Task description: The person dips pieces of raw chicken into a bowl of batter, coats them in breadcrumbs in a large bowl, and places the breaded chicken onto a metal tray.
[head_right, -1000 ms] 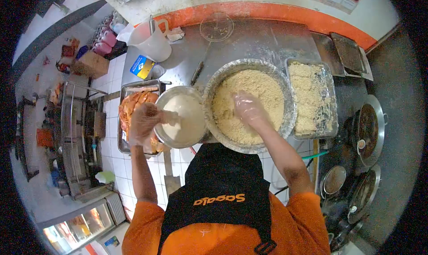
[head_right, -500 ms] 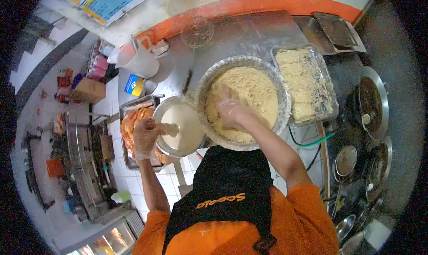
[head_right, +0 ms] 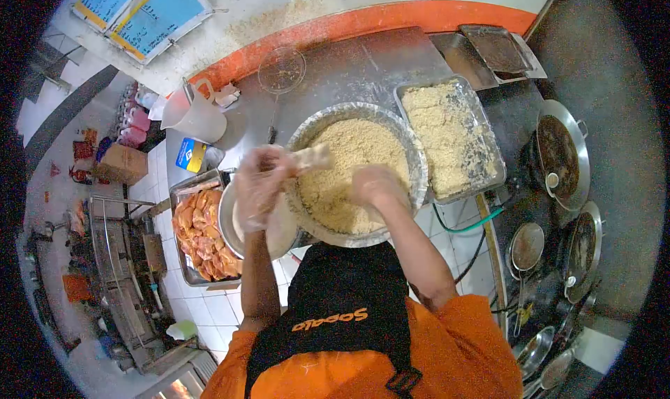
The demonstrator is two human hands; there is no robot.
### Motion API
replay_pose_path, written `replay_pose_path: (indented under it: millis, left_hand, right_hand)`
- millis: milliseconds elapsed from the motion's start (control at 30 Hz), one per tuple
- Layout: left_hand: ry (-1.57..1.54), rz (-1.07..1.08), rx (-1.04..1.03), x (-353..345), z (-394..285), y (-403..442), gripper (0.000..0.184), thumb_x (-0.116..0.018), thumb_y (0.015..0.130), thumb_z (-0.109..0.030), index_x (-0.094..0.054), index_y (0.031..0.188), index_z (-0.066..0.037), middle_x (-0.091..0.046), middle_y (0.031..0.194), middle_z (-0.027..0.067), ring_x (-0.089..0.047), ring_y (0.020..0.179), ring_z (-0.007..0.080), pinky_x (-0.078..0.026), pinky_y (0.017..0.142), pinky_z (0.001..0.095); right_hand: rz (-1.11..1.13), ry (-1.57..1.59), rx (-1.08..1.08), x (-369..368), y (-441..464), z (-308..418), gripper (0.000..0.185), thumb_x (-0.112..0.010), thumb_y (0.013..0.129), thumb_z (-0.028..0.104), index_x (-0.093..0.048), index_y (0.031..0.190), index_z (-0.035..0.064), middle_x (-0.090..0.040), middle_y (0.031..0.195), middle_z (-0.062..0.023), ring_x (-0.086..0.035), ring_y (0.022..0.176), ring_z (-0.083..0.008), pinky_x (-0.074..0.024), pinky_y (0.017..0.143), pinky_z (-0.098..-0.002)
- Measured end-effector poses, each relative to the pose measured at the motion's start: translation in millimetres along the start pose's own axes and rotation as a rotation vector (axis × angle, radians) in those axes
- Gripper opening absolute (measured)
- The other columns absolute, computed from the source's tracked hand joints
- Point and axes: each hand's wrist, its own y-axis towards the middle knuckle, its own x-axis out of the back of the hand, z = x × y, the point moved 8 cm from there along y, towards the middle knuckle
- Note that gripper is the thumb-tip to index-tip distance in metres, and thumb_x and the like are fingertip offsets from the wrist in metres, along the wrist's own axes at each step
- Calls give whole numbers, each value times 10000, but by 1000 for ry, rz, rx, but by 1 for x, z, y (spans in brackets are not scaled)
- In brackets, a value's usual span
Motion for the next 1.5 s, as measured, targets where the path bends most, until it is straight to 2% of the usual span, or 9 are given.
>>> replay_pose_path:
  millis: [167,300,600,733,900,1033,1133,1300,1500]
  left_hand:
    - [623,69,49,-58,214,26,189,-746,839,-131,-683,988,-33,-710,832,147,-691,725,272,-554,640,394]
    - [998,23,-305,-71,129,15,152,-698,823,-112,-676,944,-23,-688,858,188,-690,839,375,-563,768,442]
    - [1080,145,-493,-83,128,7,141,-539,912,-98,-630,972,-9,-652,921,163,-661,914,280,-537,836,399]
    - [842,191,-208,-72,132,7,276,-492,955,-108,-596,1168,35,-645,1093,166,-634,1046,304,-516,923,402]
    - [972,299,-559,-115,175,-1,554,-427,1010,-164,-360,1506,74,-495,1475,248,-547,1290,412,-451,1088,468]
    - [867,493,-141,-119,226,-15,599,-388,1019,-211,-310,1533,87,-377,1558,300,-469,1390,418,-375,1168,490]
    - [630,583,0,-128,239,-15,595,-397,1010,-217,-349,1505,109,-376,1552,314,-463,1399,408,-364,1177,486]
    - [1316,979,-66,-116,131,-20,570,-490,941,-98,-415,1457,131,-448,1510,301,-474,1393,395,-380,1175,437]
    - [1052,452,-254,-76,151,11,523,-650,833,-58,-554,1340,29,-710,1077,174,-696,982,343,-563,885,418]
  right_hand:
    - [-343,-116,56,-33,38,-49,369,-736,827,251,-726,1081,-17,-708,1157,-220,-699,1070,-322,-553,925,-396]
    - [-221,274,6,-37,53,-54,437,-775,799,206,-679,1112,-82,-684,1189,-245,-687,1087,-349,-541,964,-405]
    - [-167,218,98,-50,50,-18,315,-717,858,136,-634,1052,-98,-686,1056,-297,-699,1015,-363,-562,887,-454]
    - [-152,275,50,-13,6,-2,169,-666,875,55,-659,948,-97,-682,1031,-302,-702,965,-371,-564,858,-449]
    - [-187,442,-4,-38,52,-9,193,-637,900,49,-645,1035,-88,-677,1042,-317,-695,1001,-385,-555,873,-470]
    - [-457,199,145,10,22,11,339,-531,963,91,-556,1274,-44,-633,1209,-310,-659,1114,-391,-533,957,-478]
    - [-856,-124,371,-27,46,13,506,-489,972,98,-435,1469,20,-514,1420,-312,-549,1309,-366,-448,1109,-454]
    - [-165,95,217,22,46,6,606,-555,978,149,-350,1532,12,-422,1532,-264,-426,1427,-343,-343,1209,-403]
    - [-195,58,186,4,78,-8,744,-720,897,388,-451,1469,-6,-568,1393,-258,-573,1279,-361,-469,1104,-404]
